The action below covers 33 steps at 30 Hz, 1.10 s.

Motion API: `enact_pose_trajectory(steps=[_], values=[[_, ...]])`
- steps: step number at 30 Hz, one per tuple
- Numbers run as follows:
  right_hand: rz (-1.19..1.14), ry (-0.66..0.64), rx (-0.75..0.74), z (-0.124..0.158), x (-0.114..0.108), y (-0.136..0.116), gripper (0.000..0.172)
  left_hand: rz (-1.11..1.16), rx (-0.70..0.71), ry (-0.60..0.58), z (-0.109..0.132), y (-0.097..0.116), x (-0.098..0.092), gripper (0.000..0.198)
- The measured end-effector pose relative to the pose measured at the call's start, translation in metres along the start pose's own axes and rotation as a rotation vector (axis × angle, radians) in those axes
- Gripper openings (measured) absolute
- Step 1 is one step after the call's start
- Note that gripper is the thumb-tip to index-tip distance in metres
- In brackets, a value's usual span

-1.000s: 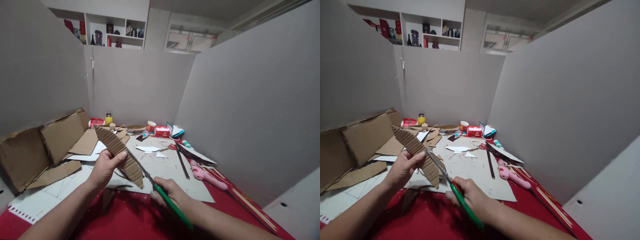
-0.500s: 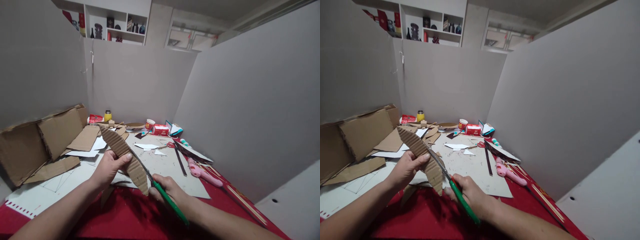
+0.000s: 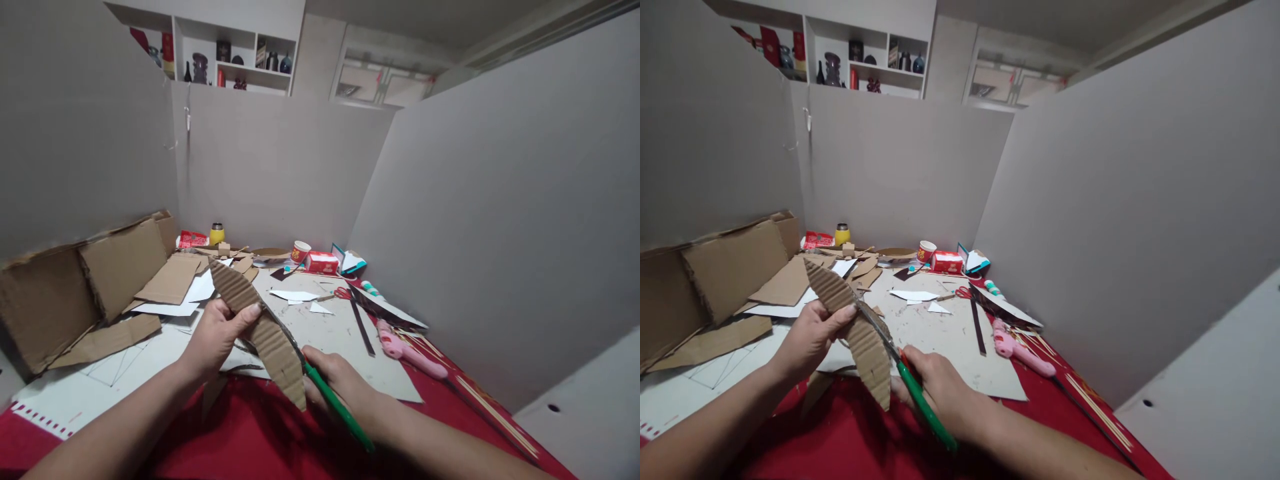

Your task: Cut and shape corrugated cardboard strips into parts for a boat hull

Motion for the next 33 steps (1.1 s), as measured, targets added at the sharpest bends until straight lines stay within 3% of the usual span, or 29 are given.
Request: enact_pose_trajectory(steps=[8, 12, 18, 23, 33], values=[[-0.186, 0.005, -0.022, 0.003, 0.007, 0.006, 0.032, 0.014, -0.008, 0.006, 0.001, -0.003, 0.002, 0.027], [-0.220, 0.013, -0.013, 0.002, 0.005, 0.003, 0.026, 0.032, -0.020, 0.001, 0.000, -0.003, 0.001, 0.028], [-0.170, 0.001, 0.021, -0.002, 0.000, -0.009, 0.020, 0.057, 0.011, 0.045, -0.002, 0.002, -0.007, 0.028], [-0.058, 0.018, 0.019, -0.005, -0.002, -0.007, 0.019, 0.034, 0.001, -0.008, 0.002, -0.003, 0.002, 0.030], [-0.154, 0.022, 0.001, -0.004, -0.003, 0.002, 0.028, 0.033, -0.010, -0.028, 0.003, -0.007, 0.003, 0.031]])
Point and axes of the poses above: each hand's wrist, its own z-axis away from the middle knuckle, its own x-axis out of the palm, y = z × x, the point moved 7 cm from there along -z, towards the middle knuckle, and after that the axes turned 11 degrees about -z, right-handed, at the moved point
